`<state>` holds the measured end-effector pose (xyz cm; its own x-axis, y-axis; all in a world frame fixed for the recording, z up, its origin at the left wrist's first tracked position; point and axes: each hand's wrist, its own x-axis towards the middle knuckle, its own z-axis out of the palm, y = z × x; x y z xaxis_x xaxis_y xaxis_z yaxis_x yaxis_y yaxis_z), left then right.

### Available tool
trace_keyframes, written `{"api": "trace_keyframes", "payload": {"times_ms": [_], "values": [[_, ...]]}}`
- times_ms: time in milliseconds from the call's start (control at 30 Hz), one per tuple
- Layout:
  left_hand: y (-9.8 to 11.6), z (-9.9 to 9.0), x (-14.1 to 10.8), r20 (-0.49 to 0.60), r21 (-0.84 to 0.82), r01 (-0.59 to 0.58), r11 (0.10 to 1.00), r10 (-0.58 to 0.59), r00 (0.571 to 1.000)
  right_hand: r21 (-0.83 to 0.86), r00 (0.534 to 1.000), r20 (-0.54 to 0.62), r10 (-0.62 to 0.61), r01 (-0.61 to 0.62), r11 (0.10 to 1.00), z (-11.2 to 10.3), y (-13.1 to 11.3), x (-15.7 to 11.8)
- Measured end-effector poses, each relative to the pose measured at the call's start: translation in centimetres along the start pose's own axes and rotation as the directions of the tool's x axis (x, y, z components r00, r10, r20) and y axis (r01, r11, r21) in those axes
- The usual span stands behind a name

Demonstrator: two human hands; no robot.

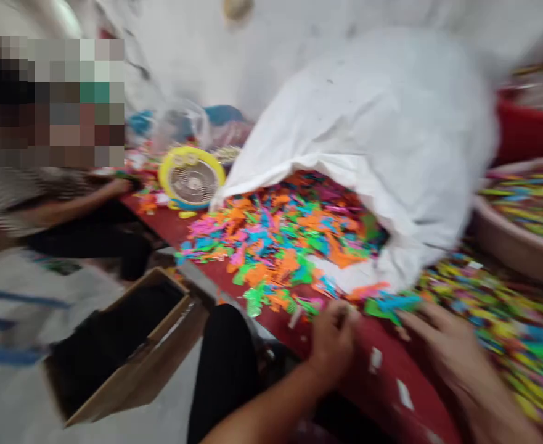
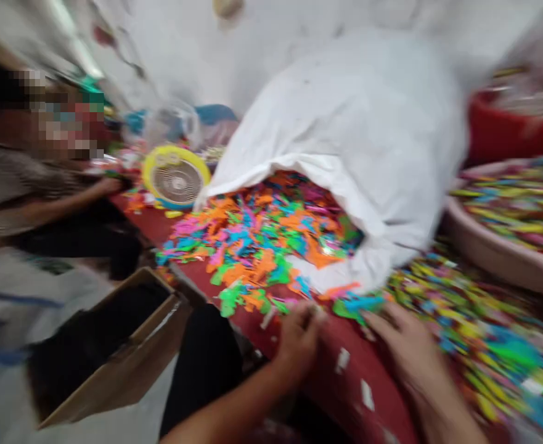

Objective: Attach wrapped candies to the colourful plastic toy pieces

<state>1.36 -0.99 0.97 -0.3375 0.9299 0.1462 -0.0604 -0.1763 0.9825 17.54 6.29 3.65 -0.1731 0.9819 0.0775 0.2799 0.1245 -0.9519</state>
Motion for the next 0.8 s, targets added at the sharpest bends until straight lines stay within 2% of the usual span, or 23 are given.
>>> {"api": "trace_keyframes", "payload": {"times_ms": [67, 167, 333, 533, 700, 800], "values": [[-0.2, 0.0, 0.3, 0.045, -0.03, 0.055, 0.998, -0.053, 0.998, 0.095, 0.997, 0.024, 0.07, -0.072, 0.993, -1.1, -0.5, -1.6], [-0.4, 0.0, 0.3, 0.13, -0.08, 0.095, 0.992, -0.084, 0.988, 0.221, 0.993, 0.058, 0.102, -0.112, 0.969, -0.5, -1.2, -2.1], [0.1, 0.0, 0.0, 0.19, -0.092, 0.117, 0.989, -0.098, 0.977, 0.295, 0.989, 0.137, 0.06, -0.099, 0.95, 0.5, -2.2, -2.2], [1.4, 0.0, 0.7, 0.25, -0.169, 0.29, 0.942, -0.244, 0.937, 0.321, 0.979, 0.203, -0.009, -0.058, 0.945, -0.3, -3.1, -3.1], [3.1, -0.2, 1.0, 0.267, -0.161, 0.349, 0.923, -0.3, 0.916, 0.288, 0.991, 0.118, -0.061, 0.024, 0.957, -2.1, -3.4, -2.7], [3.7, -0.3, 1.1, 0.271, -0.144, 0.358, 0.923, -0.311, 0.911, 0.07, 0.982, -0.001, -0.187, 0.187, 0.98, -3.3, -3.9, -2.4]]}}
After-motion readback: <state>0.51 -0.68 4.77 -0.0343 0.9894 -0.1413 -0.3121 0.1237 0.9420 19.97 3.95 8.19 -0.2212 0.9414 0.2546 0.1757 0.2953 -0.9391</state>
